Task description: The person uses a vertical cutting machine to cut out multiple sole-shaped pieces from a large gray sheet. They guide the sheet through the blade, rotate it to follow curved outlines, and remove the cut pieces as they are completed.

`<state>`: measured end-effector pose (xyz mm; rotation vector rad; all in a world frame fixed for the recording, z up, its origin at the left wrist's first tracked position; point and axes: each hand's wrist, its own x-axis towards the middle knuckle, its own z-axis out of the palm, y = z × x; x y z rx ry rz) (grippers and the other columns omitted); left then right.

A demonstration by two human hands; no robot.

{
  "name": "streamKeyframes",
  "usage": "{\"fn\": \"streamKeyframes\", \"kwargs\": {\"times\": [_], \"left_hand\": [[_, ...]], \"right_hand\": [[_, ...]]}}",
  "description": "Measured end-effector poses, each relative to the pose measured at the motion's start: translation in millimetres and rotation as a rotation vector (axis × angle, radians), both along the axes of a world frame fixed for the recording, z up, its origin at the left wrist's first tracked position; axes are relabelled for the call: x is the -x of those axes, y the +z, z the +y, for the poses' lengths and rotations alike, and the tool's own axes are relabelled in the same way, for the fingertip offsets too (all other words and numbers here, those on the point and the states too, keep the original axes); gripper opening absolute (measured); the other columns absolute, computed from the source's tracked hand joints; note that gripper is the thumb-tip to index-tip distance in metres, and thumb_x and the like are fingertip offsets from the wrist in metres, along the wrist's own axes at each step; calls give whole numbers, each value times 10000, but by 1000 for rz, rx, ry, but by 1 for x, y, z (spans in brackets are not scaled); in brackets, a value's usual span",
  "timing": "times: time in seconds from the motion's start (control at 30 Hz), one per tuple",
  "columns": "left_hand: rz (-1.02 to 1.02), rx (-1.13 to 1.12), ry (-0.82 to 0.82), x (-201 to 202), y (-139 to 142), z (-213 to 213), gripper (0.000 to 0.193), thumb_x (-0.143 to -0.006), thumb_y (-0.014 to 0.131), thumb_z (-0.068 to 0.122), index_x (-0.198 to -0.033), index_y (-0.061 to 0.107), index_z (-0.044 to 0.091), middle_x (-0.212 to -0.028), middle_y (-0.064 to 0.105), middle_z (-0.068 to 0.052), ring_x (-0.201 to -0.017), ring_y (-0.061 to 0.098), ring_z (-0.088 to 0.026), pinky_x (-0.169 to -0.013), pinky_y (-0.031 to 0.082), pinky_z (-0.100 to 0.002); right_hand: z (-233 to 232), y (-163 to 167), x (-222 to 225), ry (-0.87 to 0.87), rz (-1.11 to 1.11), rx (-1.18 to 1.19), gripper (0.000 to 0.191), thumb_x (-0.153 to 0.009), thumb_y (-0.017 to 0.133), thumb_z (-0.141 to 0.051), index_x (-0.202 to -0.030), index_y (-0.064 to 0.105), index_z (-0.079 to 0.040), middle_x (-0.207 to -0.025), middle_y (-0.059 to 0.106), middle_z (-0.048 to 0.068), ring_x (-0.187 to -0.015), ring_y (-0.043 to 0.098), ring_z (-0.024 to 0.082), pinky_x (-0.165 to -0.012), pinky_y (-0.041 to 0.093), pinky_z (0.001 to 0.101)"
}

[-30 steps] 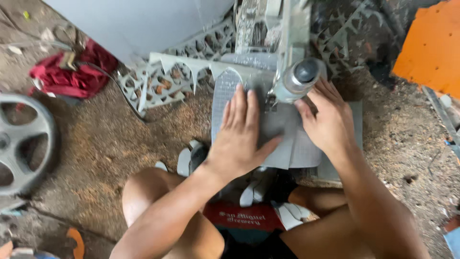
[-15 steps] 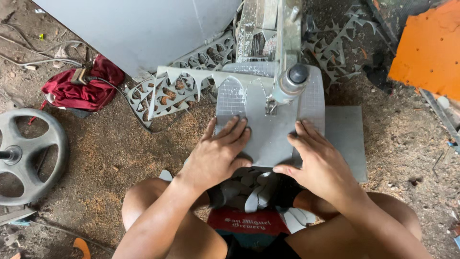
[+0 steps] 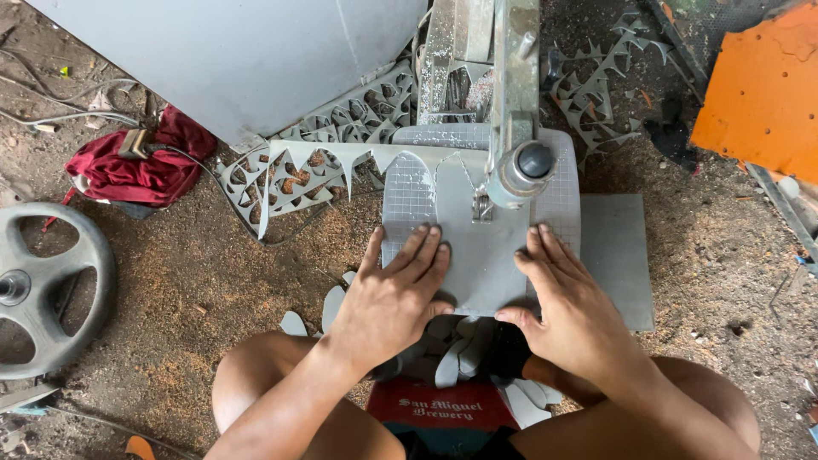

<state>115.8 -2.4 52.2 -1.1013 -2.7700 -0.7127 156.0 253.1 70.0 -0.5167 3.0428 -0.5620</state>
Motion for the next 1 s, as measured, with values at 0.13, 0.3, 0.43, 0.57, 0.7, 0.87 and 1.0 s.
{"fn": "streamKeyframes", "kwargs": {"times": [0.13, 0.3, 0.43, 0.57, 0.7, 0.87, 1.0], "left_hand": [[25, -6, 16, -1, -3, 2, 657, -855, 720, 420, -1340, 612, -10, -1458, 564, -199, -1393, 508, -295, -1136, 323, -692], [38, -19, 14, -2, -6, 3, 657, -865, 704, 411, -1358, 609, -13, -1461, 566, -208, -1388, 516, -302, -1143, 298, -700], [28, -19, 16, 3, -8, 5, 658, -866, 699, 427, -1353, 609, -5, -1470, 552, -218, -1394, 512, -302, -1144, 286, -713], [25, -21, 22, 5, -10, 6, 639, -899, 685, 424, -1370, 604, 0, -1495, 536, -218, -1411, 495, -295, -1153, 285, -713], [28, -33, 21, 7, -9, 5, 637, -896, 684, 415, -1372, 602, -1, -1498, 529, -216, -1415, 495, -298, -1150, 296, -706], [31, -25, 18, 11, -9, 5, 644, -885, 693, 404, -1377, 593, 1, -1501, 525, -216, -1411, 496, -300, -1143, 305, -698], [38, -25, 23, 12, -9, 5, 646, -884, 700, 403, -1382, 588, 6, -1505, 526, -217, -1414, 494, -300, -1147, 311, -690]], "right_hand": [[2, -1, 2, 0, -25, -13, 672, -767, 797, -323, -1262, 578, 76, -1501, 440, 319, -1460, 360, 426, -1167, 326, 483], [3, 0, 2, -14, 1, -16, 635, -770, 792, -322, -1266, 596, 23, -1506, 449, 303, -1462, 376, 412, -1175, 337, 479], [3, -2, 7, -11, 29, 6, 630, -751, 799, -339, -1243, 616, 10, -1510, 465, 285, -1458, 397, 400, -1177, 346, 479], [5, -4, 8, -25, 22, 3, 642, -739, 811, -367, -1231, 629, 3, -1505, 475, 274, -1449, 406, 400, -1167, 349, 492], [5, -5, 8, -10, 49, 15, 623, -750, 809, -371, -1220, 633, -2, -1504, 487, 270, -1455, 415, 399, -1179, 352, 500], [3, -6, 10, -14, 79, 23, 605, -751, 812, -360, -1207, 640, 0, -1495, 493, 282, -1442, 425, 413, -1166, 358, 506], [2, -4, 12, -26, 69, 33, 571, -741, 820, -321, -1186, 649, -6, -1487, 506, 279, -1431, 441, 415, -1153, 370, 501]]}}
